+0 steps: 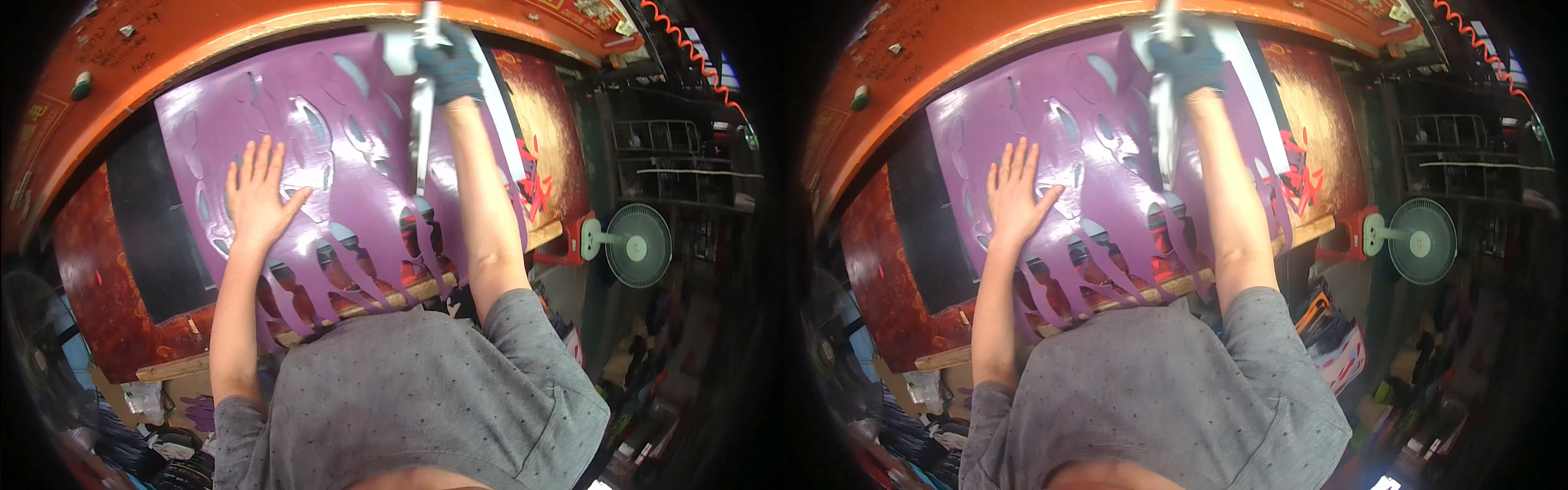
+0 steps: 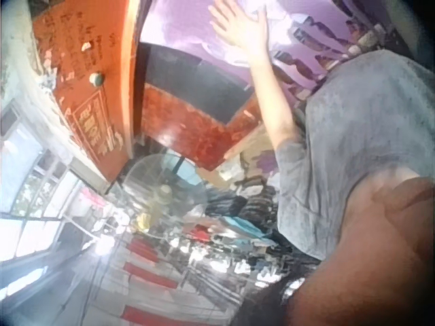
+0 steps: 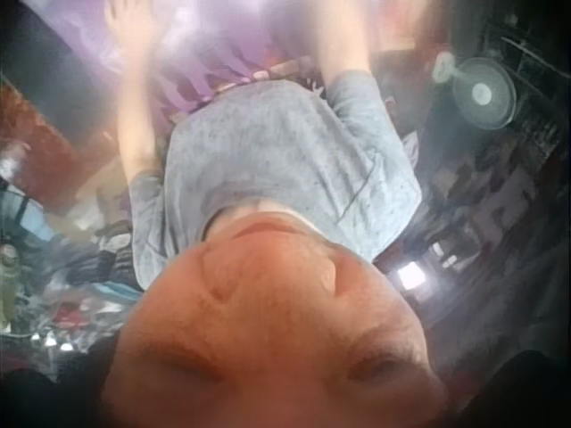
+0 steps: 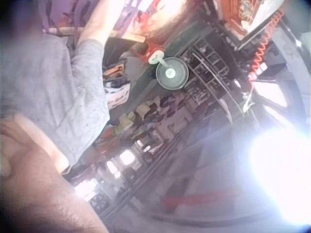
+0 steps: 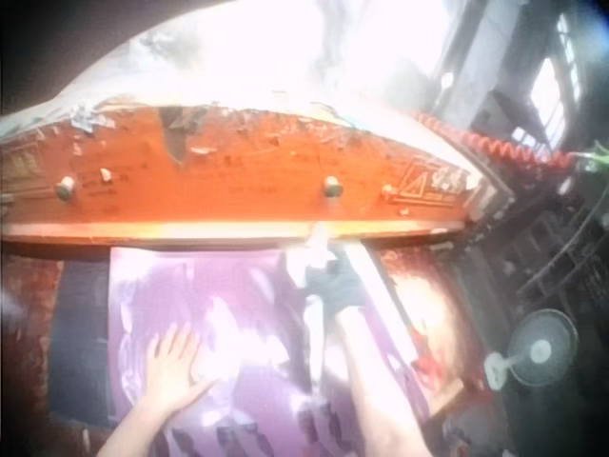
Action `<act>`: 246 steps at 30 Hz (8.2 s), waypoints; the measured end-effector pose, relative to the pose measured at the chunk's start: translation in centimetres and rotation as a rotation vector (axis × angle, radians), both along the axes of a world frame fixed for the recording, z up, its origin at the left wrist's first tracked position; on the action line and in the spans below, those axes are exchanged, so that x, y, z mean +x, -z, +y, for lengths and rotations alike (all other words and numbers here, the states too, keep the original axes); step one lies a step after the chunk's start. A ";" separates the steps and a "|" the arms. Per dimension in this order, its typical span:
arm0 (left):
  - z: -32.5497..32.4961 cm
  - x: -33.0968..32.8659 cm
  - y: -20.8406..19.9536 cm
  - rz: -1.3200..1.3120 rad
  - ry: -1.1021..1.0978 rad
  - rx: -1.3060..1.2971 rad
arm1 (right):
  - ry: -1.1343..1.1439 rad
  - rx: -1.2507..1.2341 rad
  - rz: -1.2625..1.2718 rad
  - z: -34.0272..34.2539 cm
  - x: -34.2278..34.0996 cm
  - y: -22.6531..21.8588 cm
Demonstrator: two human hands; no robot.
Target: The person uses a die-cutting press to cut shapes from a purple sheet, then removes the cut pieces by hand and with scissors. They peel away the surrounding material and trim the edges of the cutouts, placing the finished pieces on the table.
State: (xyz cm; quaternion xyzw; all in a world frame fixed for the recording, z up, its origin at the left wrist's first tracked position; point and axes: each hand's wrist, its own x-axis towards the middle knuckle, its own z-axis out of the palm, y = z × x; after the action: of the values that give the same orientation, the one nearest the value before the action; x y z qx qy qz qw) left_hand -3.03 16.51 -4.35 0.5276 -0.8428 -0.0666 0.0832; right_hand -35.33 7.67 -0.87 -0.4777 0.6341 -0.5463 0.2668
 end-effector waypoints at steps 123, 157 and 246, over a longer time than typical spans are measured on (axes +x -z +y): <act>7.0 -9.1 0.1 -0.134 -0.017 -0.074 | 0.239 -0.244 0.679 21.2 3.9 2.5; 18.8 4.0 5.3 0.152 -0.386 -0.394 | 0.240 0.098 0.495 16.0 -1.0 -12.9; 18.0 -11.1 0.1 0.058 0.020 -0.168 | 0.054 -0.581 -0.466 33.3 -19.6 -3.6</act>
State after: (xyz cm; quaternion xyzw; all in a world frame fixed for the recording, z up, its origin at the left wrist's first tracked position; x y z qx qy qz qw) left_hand -14.11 34.53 -4.49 0.5083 -0.8478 -0.0119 0.1508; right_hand -54.93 40.98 2.73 -0.3794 0.3872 -0.8044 0.2430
